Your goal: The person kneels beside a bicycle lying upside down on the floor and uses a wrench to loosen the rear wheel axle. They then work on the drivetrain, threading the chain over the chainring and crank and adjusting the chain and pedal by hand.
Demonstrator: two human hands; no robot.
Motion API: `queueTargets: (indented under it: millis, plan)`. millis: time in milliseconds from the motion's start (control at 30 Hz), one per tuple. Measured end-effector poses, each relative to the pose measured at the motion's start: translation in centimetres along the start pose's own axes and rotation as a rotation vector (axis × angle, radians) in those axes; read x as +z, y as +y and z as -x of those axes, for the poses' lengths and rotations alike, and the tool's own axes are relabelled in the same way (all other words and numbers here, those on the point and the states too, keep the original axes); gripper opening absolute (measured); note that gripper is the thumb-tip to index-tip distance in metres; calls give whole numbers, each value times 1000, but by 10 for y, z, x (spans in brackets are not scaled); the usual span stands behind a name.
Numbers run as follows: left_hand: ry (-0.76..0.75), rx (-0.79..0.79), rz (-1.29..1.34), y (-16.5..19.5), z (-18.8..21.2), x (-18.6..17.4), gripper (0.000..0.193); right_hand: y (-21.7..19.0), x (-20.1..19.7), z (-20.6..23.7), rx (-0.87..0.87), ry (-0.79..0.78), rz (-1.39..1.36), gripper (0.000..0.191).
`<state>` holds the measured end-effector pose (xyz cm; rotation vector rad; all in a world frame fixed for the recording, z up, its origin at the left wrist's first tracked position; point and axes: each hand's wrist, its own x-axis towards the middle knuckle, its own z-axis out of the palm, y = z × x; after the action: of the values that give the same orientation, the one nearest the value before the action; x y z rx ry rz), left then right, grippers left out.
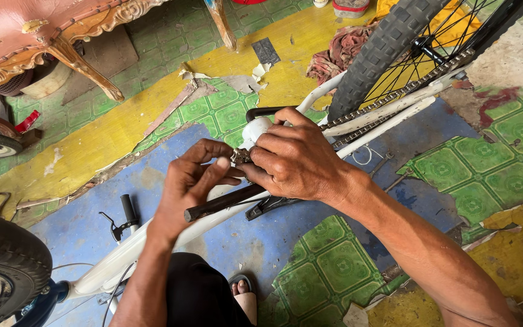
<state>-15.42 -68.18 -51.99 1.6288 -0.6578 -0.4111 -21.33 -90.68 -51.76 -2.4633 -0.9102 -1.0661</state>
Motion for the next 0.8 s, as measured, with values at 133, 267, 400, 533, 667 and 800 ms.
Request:
queueTargets:
  millis: [133, 267, 400, 533, 667, 800]
  plan:
    - [33, -40, -292, 2, 1, -4, 36, 1, 0, 1, -1, -17, -2, 27]
    - [-18, 299, -406, 5, -3, 5, 27, 1, -1, 1, -14, -13, -7, 27]
    - [-19, 349, -437, 10, -3, 8, 50, 0, -4, 1, -9, -32, -18, 26]
    - [-51, 520, -504, 9, -3, 9, 46, 2, -6, 2, -10, -52, -48, 22]
    - [-60, 576, -483, 3, -4, 8, 38, 2, -6, 2, -3, -67, -65, 22]
    - [-62, 577, -495, -4, -6, 7, 34, 3, -8, 3, 12, -96, -62, 22]
